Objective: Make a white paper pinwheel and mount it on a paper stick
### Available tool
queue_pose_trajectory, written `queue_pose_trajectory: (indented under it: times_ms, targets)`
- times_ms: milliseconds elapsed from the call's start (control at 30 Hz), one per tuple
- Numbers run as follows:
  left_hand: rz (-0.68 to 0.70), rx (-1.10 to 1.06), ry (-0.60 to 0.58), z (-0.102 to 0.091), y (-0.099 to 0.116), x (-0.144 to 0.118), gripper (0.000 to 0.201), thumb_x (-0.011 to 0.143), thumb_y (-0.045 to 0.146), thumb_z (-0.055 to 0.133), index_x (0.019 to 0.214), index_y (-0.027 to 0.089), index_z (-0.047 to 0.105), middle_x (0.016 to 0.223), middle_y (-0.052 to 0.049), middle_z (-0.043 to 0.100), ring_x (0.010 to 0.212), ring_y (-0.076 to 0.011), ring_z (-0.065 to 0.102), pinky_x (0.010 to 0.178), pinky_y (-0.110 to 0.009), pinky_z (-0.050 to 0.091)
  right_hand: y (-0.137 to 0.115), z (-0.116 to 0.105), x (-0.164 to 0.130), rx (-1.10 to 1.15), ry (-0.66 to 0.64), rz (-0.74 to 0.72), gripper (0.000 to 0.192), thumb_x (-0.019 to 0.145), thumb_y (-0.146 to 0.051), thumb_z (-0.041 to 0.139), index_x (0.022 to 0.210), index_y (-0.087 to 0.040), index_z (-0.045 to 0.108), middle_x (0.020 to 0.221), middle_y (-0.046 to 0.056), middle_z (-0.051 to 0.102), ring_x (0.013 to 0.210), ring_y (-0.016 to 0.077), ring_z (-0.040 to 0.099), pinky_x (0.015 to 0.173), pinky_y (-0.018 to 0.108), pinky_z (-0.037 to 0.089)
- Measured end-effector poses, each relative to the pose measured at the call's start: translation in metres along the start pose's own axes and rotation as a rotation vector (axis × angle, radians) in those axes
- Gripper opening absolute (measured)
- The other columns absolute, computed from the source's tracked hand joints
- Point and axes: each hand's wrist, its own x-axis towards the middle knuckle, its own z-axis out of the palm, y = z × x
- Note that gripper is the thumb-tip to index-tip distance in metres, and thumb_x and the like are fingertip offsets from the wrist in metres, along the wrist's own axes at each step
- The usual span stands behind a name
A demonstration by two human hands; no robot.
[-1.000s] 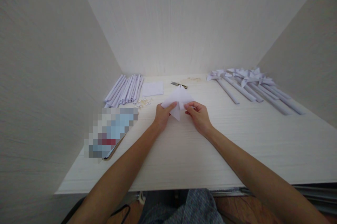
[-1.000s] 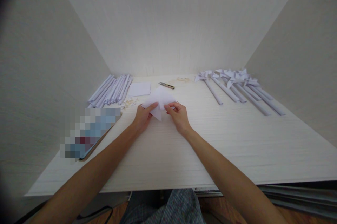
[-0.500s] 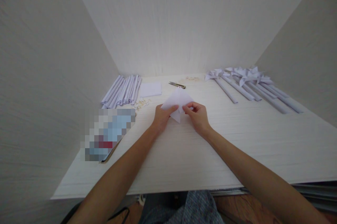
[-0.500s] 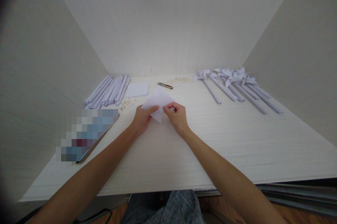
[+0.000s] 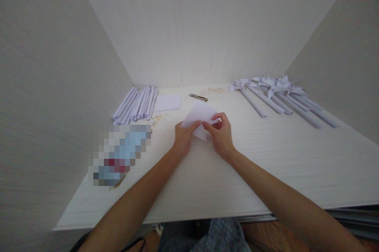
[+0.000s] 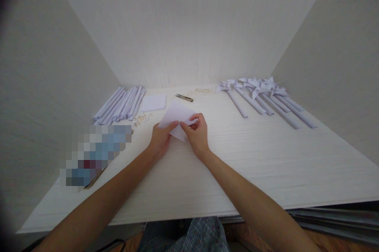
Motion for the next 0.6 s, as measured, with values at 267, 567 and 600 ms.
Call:
queue_pose_trajectory:
  times_ms: [267,567,600]
  targets:
    - [-0.137,-0.043,-0.282,-0.012,0.012,0.008,0.02,0.05,0.023,0.07,0.065,0.012,0.066,0.066,-0.006,0.068,0.061,-0.0162,0.061,0.062,-0.029,0.048,0.001,-0.013,0.015,0.015,-0.128,0.017,0.043,0.056,-0.023,0.067,0.087,-0.024,0.038,0.05,-0.013,0.046,0.041,0.0057,0.043,0.042,0.018,0.033]
    - [-0.121,0.365,-0.279,-0.022,0.009,0.016,0.022,0.049,0.025,0.074,0.064,0.012,0.067,0.059,-0.006,0.065,0.052,-0.0162,0.057,0.05,-0.026,0.041,-0.004,-0.018,0.017,-0.014,-0.373,0.079,0.052,0.054,-0.02,0.066,0.097,-0.025,0.037,0.059,-0.01,0.052,0.046,0.0088,0.05,0.043,0.02,0.038]
    - [-0.107,0.357,-0.286,-0.023,0.008,0.016,0.022,0.049,0.025,0.074,0.066,0.012,0.067,0.06,-0.006,0.066,0.054,-0.0166,0.058,0.051,-0.027,0.042,-0.003,-0.018,0.018,-0.017,-0.377,0.078,0.053,0.054,-0.021,0.066,0.098,-0.026,0.037,0.061,-0.009,0.053,0.048,0.0093,0.051,0.044,0.021,0.039]
